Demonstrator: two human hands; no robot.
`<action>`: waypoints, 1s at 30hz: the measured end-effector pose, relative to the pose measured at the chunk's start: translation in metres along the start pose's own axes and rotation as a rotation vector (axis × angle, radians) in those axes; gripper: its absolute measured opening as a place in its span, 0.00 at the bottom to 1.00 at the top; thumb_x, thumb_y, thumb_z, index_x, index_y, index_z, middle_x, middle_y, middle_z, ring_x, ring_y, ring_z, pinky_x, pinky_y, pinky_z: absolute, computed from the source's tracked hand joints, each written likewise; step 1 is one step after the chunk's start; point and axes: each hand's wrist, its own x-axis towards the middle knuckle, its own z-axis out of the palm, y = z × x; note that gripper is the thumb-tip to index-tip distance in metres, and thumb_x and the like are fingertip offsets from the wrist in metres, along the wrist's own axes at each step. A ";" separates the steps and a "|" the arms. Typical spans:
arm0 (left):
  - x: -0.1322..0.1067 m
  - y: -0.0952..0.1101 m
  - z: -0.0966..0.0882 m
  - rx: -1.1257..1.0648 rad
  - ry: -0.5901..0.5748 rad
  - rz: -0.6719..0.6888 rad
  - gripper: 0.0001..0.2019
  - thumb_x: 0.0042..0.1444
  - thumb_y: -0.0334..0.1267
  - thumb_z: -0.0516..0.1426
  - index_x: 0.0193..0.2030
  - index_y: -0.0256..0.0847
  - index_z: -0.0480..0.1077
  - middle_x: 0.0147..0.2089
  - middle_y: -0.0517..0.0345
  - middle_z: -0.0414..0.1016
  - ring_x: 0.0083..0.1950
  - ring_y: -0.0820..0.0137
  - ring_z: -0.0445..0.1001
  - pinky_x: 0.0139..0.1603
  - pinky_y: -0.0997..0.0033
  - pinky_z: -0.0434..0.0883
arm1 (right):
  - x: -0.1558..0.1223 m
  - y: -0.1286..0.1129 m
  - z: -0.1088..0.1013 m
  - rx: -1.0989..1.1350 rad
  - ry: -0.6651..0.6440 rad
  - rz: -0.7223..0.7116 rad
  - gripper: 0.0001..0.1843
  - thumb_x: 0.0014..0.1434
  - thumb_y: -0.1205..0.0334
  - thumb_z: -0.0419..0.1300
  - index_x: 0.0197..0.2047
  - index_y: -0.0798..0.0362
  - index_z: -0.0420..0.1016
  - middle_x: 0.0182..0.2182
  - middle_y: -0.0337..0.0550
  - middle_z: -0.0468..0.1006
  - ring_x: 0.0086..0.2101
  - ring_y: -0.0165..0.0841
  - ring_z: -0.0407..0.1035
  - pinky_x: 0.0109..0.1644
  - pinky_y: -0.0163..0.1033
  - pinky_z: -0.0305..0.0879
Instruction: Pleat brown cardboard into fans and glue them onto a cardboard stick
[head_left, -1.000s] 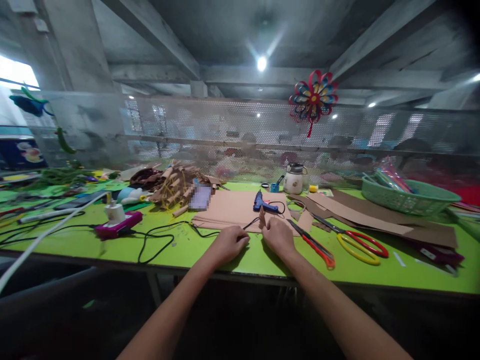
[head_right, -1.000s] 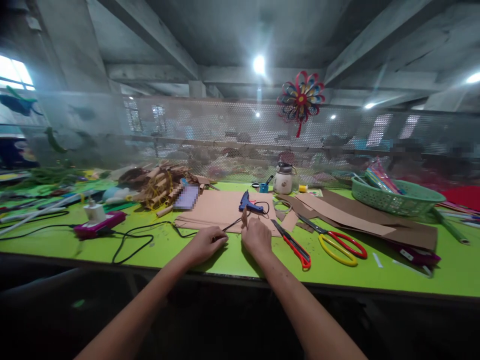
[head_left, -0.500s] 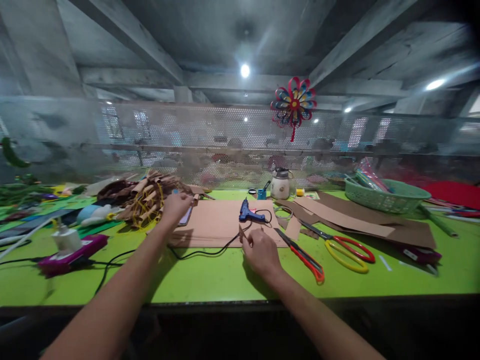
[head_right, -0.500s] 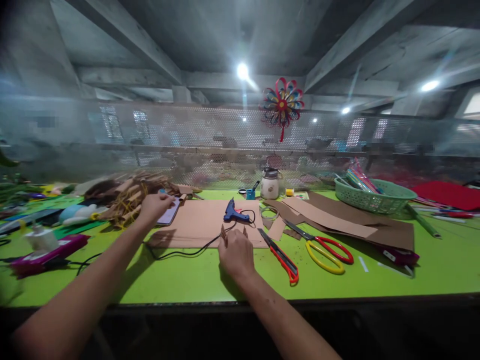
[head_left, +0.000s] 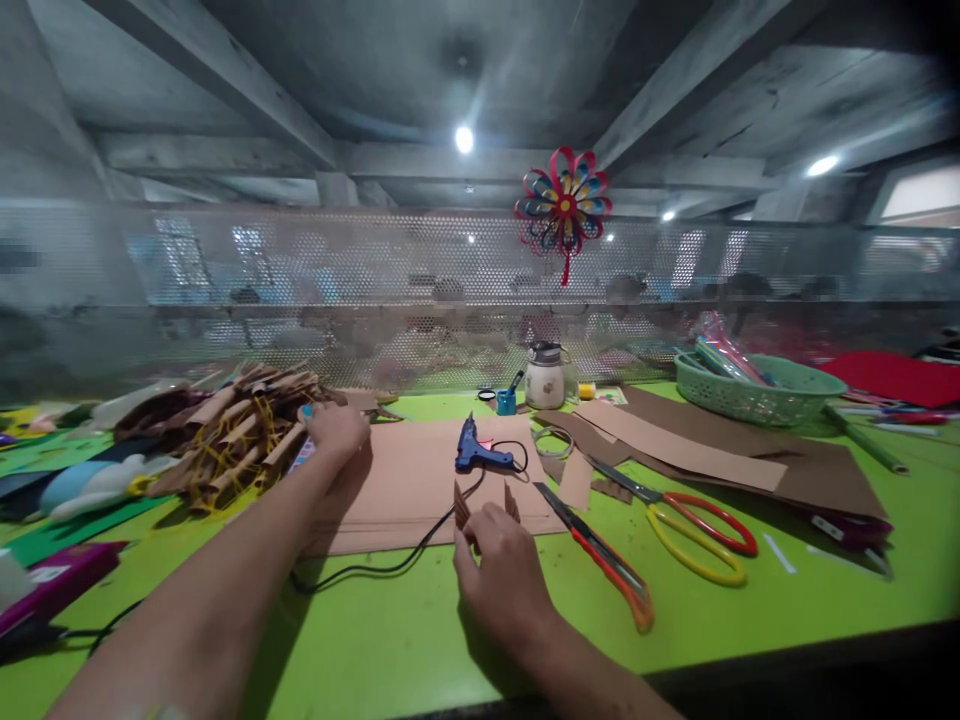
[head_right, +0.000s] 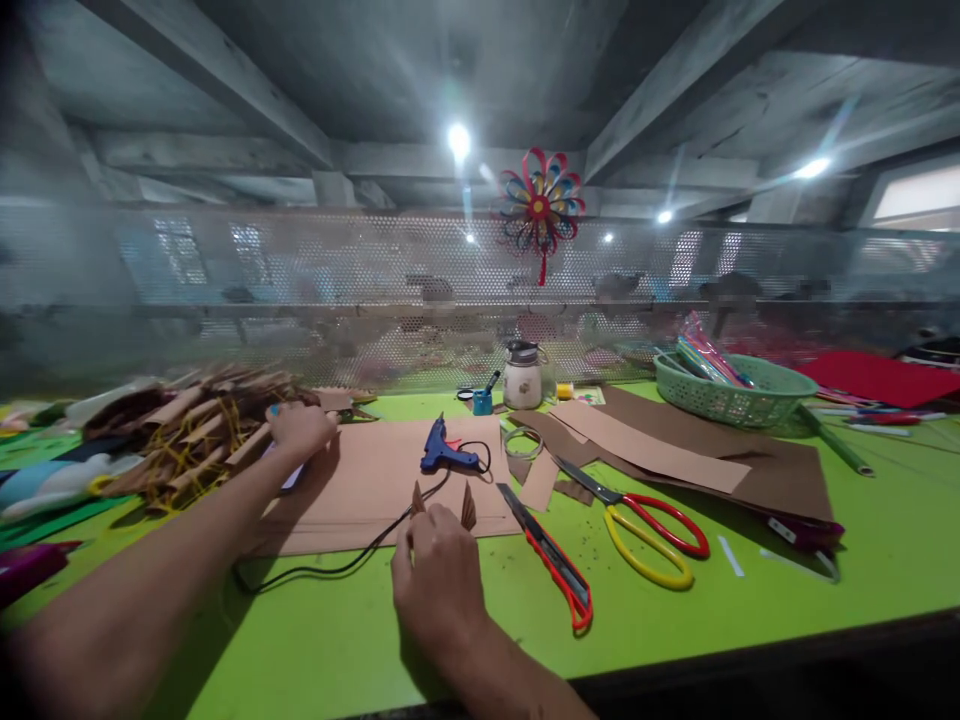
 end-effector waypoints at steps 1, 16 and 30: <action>0.001 0.000 0.002 0.007 0.001 0.002 0.21 0.52 0.41 0.51 0.41 0.22 0.73 0.50 0.25 0.69 0.53 0.43 0.63 0.45 0.53 0.61 | 0.000 0.000 0.000 0.015 0.006 -0.004 0.07 0.56 0.71 0.54 0.28 0.53 0.67 0.28 0.40 0.70 0.30 0.32 0.63 0.33 0.36 0.53; 0.001 0.005 0.009 -0.009 0.029 -0.019 0.19 0.53 0.36 0.50 0.45 0.22 0.70 0.47 0.29 0.69 0.49 0.46 0.66 0.41 0.57 0.64 | -0.003 -0.003 0.000 0.087 -0.023 0.000 0.06 0.57 0.70 0.53 0.29 0.53 0.64 0.29 0.40 0.68 0.32 0.32 0.63 0.35 0.36 0.55; -0.046 0.078 -0.003 -0.205 -0.091 0.596 0.12 0.53 0.34 0.49 0.33 0.35 0.74 0.37 0.46 0.72 0.40 0.63 0.68 0.43 0.67 0.62 | -0.002 -0.003 0.000 0.086 -0.041 -0.015 0.07 0.56 0.70 0.53 0.28 0.53 0.65 0.28 0.40 0.69 0.31 0.32 0.63 0.34 0.36 0.55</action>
